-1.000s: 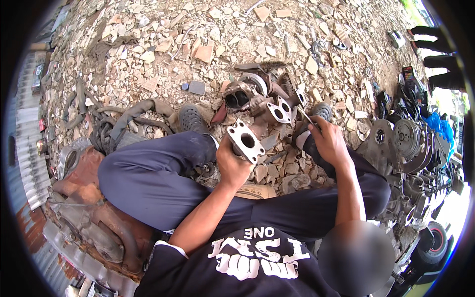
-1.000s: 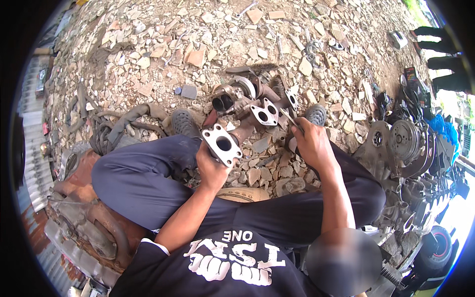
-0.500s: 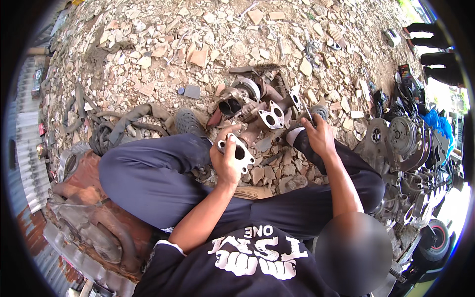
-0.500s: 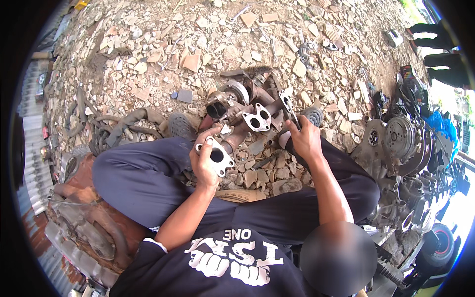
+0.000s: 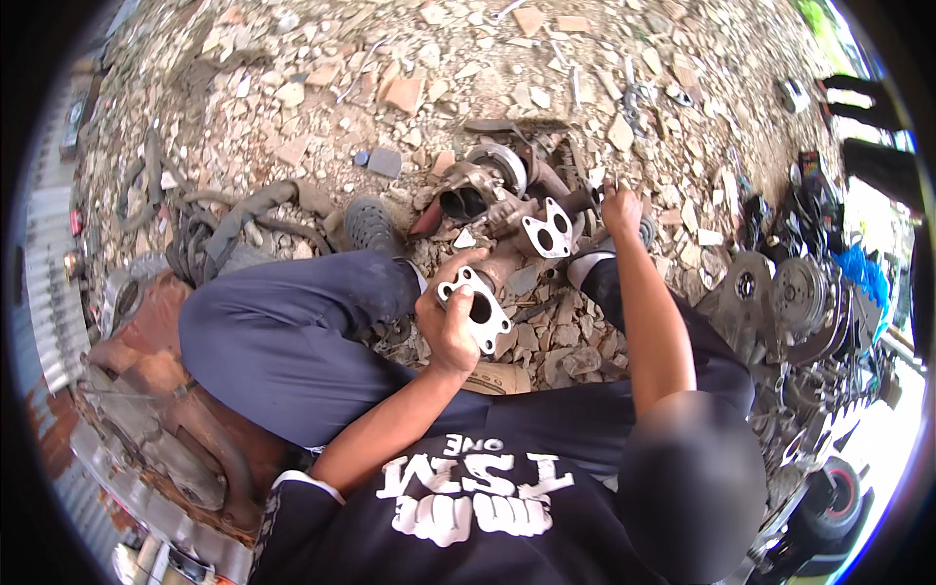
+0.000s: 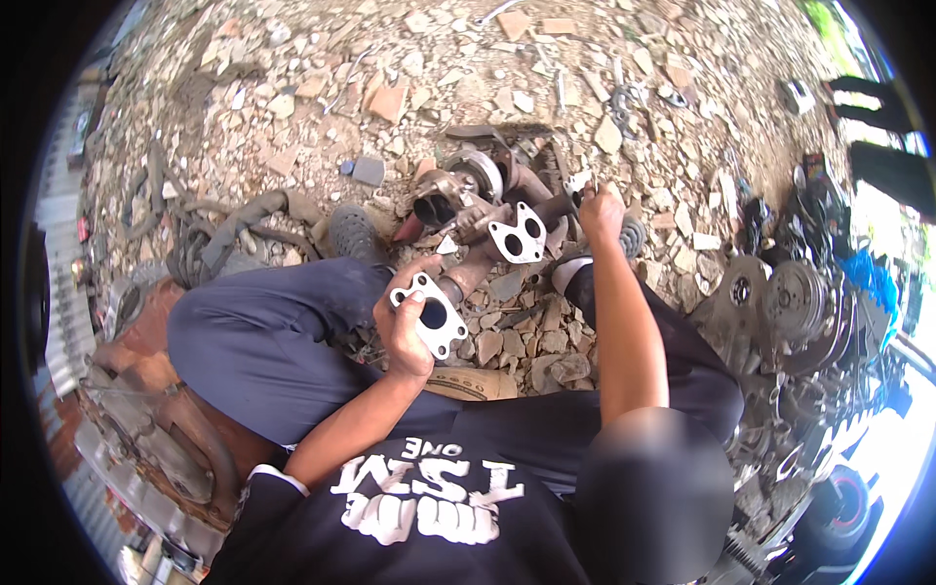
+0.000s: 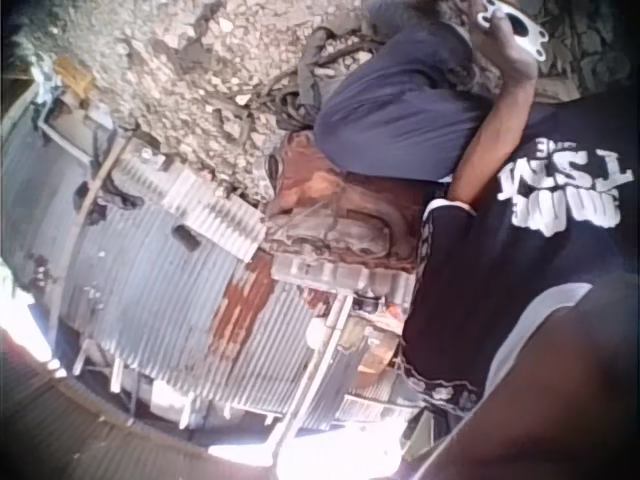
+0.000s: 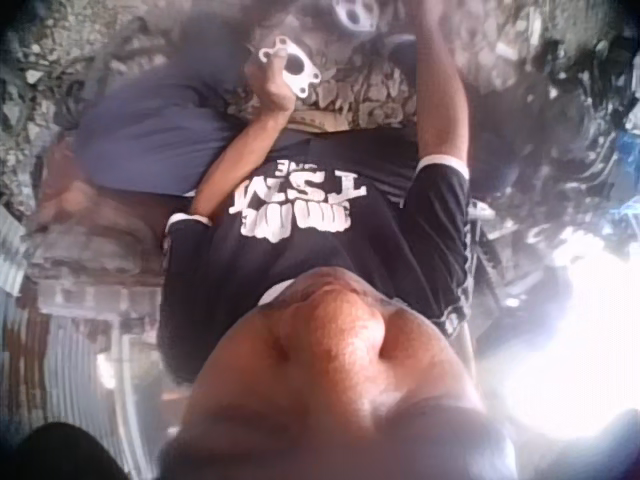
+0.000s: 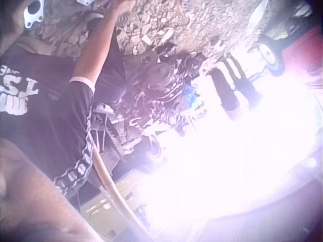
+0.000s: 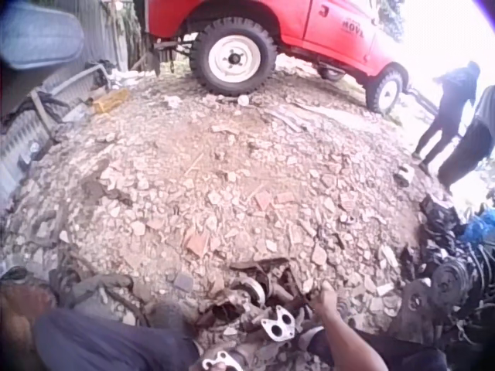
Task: The person sits on the ground and assembles a turbocharger onto an exhaust manifold. They align the components, insert bolts, and tighten them by hand to secure the assembly.
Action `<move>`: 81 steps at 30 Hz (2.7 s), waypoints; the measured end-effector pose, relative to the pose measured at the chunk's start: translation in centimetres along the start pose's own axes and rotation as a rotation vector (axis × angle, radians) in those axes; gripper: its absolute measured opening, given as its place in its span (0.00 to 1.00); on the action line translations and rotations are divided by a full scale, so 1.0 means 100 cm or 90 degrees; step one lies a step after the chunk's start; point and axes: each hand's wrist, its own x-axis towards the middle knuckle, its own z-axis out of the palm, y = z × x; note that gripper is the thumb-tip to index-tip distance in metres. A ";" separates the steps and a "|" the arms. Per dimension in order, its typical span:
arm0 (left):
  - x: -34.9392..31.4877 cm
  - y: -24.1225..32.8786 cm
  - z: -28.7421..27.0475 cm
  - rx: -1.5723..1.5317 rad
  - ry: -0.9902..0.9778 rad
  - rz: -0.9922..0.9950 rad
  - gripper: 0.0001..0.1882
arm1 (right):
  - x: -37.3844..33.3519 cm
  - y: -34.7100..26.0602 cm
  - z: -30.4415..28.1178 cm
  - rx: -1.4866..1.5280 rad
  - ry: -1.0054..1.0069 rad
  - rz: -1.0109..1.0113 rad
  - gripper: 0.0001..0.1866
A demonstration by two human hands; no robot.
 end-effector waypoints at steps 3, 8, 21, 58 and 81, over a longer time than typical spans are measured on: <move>0.000 -0.001 -0.002 -0.030 -0.010 -0.015 0.27 | -0.015 -0.024 0.020 0.039 0.022 0.093 0.29; 0.009 0.003 0.000 -0.035 0.018 0.021 0.26 | -0.017 -0.024 0.036 0.016 0.033 0.079 0.35; 0.014 0.002 -0.001 -0.028 -0.022 0.057 0.23 | 0.016 0.003 0.030 0.127 -0.254 0.079 0.59; 0.151 -0.037 -0.090 -0.398 0.123 -0.227 0.28 | 0.016 -0.070 -0.109 -0.113 -0.075 0.038 0.49; 0.279 -0.133 -0.171 -0.082 0.256 -0.139 0.22 | -0.032 -0.164 -0.074 0.506 -0.001 0.144 0.32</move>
